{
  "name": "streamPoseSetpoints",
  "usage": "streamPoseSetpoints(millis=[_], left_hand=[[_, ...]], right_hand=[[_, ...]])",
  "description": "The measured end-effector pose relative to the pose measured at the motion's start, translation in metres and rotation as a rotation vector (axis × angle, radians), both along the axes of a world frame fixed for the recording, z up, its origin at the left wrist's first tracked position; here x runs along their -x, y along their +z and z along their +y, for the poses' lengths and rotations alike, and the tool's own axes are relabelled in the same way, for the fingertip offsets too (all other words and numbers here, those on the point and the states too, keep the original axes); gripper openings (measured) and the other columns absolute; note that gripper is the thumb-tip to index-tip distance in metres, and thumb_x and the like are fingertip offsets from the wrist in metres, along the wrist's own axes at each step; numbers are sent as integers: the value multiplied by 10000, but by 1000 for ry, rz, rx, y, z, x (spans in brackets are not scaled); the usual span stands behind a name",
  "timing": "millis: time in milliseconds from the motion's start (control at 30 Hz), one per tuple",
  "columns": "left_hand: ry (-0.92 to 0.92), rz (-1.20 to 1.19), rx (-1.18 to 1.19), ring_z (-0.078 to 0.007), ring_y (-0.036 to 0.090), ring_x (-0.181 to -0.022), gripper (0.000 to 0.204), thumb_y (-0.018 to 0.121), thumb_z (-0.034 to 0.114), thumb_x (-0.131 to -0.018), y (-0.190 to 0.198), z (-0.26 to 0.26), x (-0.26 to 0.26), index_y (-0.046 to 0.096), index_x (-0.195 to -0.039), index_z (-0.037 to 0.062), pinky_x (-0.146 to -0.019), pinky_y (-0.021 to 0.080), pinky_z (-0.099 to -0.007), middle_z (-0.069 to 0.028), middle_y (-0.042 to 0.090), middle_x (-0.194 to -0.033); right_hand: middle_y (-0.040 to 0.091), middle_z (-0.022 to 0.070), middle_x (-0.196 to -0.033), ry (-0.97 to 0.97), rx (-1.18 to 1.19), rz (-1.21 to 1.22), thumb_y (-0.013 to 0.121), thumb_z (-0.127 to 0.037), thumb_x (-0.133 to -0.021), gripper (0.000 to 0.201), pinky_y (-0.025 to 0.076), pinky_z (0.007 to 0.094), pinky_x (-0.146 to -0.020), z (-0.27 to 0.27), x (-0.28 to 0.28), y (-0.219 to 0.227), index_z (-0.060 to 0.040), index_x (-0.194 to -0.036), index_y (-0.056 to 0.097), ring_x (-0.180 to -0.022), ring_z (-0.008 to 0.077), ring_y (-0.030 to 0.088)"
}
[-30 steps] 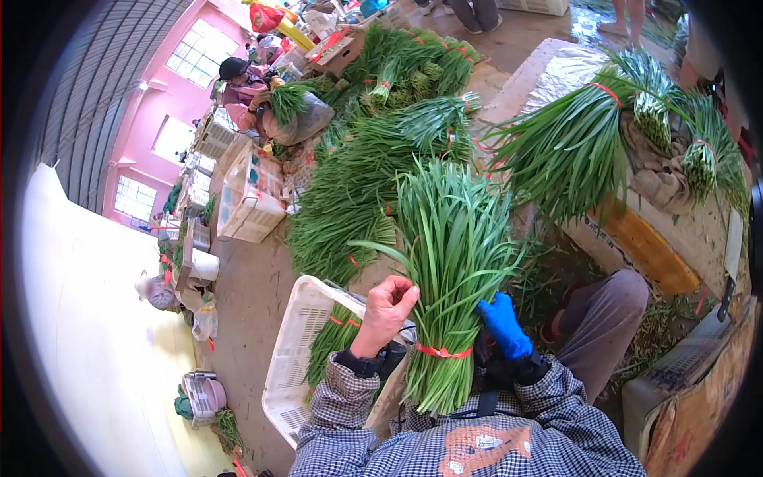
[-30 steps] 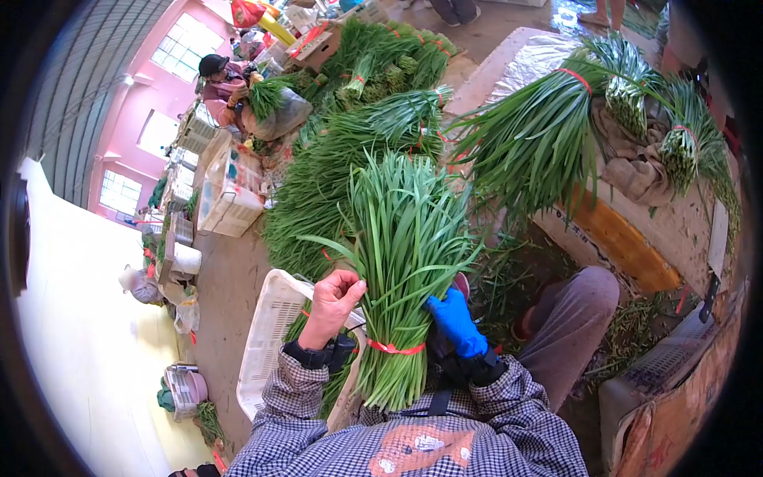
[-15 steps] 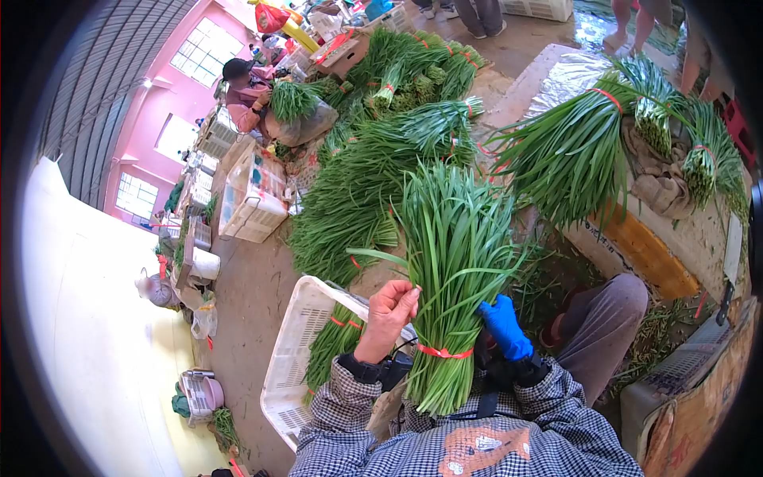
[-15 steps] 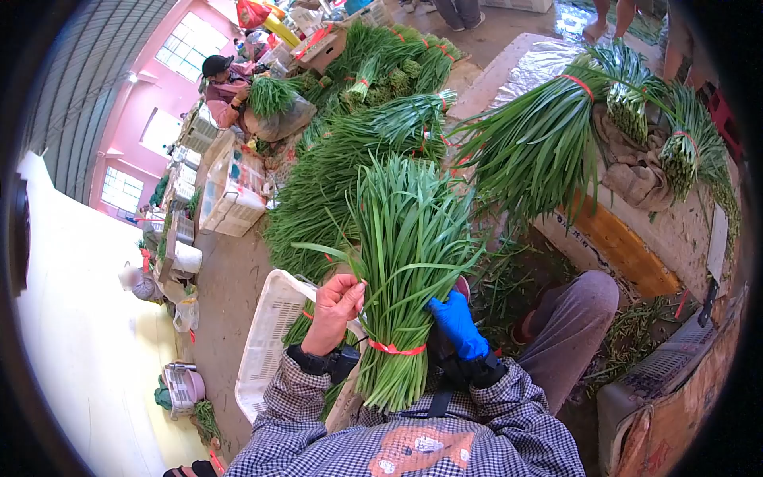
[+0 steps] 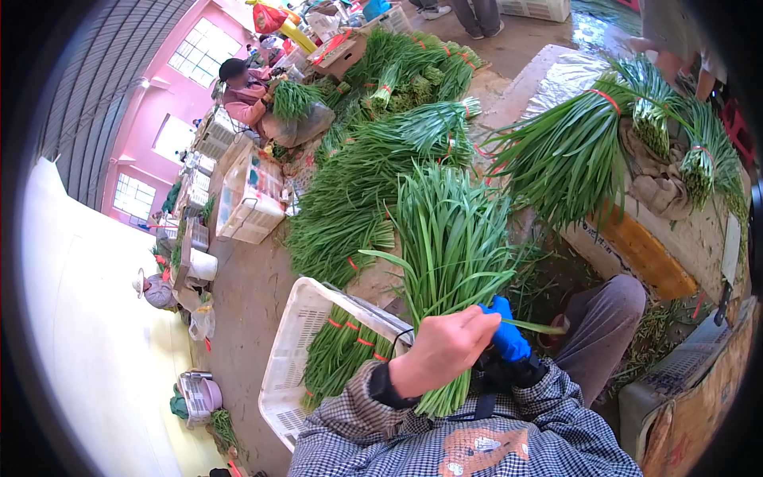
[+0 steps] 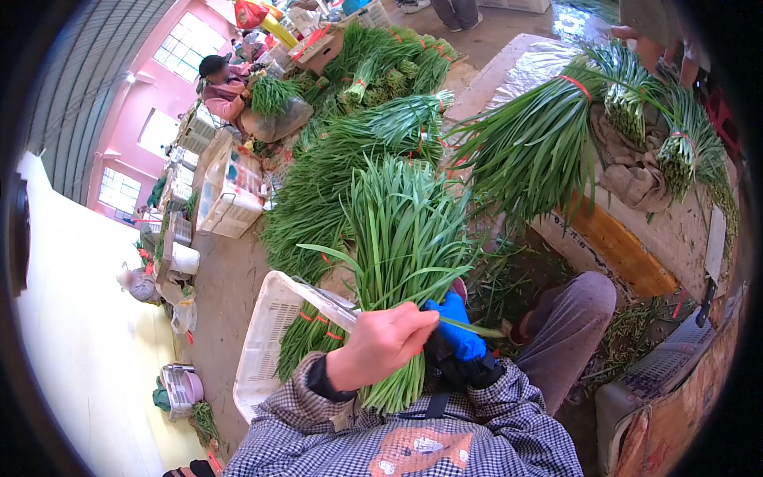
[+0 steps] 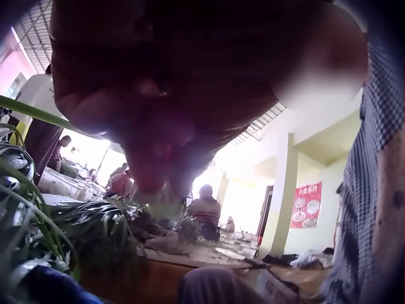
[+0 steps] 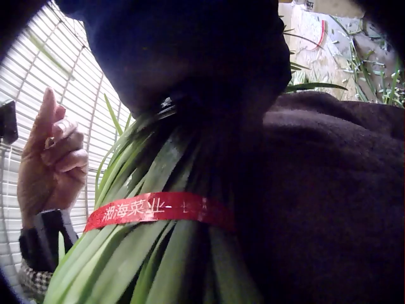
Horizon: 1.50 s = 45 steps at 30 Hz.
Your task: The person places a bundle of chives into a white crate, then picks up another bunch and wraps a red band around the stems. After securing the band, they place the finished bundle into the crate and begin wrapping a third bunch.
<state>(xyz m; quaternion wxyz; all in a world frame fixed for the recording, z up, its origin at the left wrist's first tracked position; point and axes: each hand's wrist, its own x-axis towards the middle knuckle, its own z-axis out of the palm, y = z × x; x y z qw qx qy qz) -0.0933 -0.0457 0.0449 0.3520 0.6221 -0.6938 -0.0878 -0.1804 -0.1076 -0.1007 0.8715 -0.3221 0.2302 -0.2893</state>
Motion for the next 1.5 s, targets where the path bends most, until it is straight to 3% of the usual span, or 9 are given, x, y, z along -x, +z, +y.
streamPoseSetpoints(millis=[67,133,200,333,533,667,1000,1233,1500], left_hand=[[-32,-105,-154,-244,564,-535,119,658,21,-814,-9,-5,-4,603,-919,30,-469,439,-303,-99,570,-699],[-6,-29,-135,-190,557,-546,104,667,55,-823,-10,-9,-10,589,-890,34,-492,439,-279,-74,569,-700],[163,241,11,-106,533,-583,102,650,106,-863,-12,-14,-33,585,-897,35,-523,435,-250,-28,556,-697],[477,413,-65,-52,495,-614,192,625,188,-905,-43,-19,-112,578,-922,3,-542,415,-212,17,557,-726],[482,416,-370,-49,491,-581,323,674,292,-870,-77,-20,-158,582,-917,-14,-536,423,-205,24,561,-685],[453,641,-282,-35,499,-587,250,664,234,-877,-88,-19,-165,587,-917,-1,-524,417,-199,29,566,-689],[481,799,-209,-13,461,-550,115,599,153,-907,-47,-1,-173,605,-851,53,-506,392,-180,-9,639,-757],[337,1332,-73,-26,450,-601,36,564,82,-916,-13,-6,-186,574,-889,59,-544,401,-181,-40,594,-828],[336,1325,105,-50,507,-614,66,588,96,-908,22,-25,-210,590,-956,51,-552,455,-196,-49,611,-846]], right_hand=[[630,51,-961,141,546,273,562,-69,-857,219,507,328,-726,-5,8,2,-14,-1068,584,-852,156,607],[638,51,-1003,83,506,160,570,-53,-847,257,506,326,-739,-5,7,2,-17,-1101,577,-870,154,612],[652,68,-1023,-22,132,130,580,-51,-835,279,505,323,-752,-4,-7,-17,-11,-1111,585,-885,164,622],[659,95,-1030,85,179,285,611,-86,-823,335,499,324,-801,-8,-5,-35,4,-1143,572,-921,189,628],[656,98,-1039,72,178,301,606,-83,-811,323,503,318,-785,-7,-7,-31,7,-1122,588,-914,187,630],[651,99,-1052,97,236,358,612,-75,-809,387,502,318,-798,-9,-8,-32,6,-1180,540,-919,187,628],[631,93,-1090,26,165,238,628,-55,-812,479,506,321,-804,-6,-10,-45,5,-1249,441,-927,171,618],[648,98,-1041,12,165,212,626,-86,-806,427,512,318,-770,-6,-8,-44,7,-1201,493,-889,180,635],[646,100,-1053,53,183,253,614,-59,-796,454,513,316,-766,-8,-7,-43,2,-1221,467,-898,181,635]])
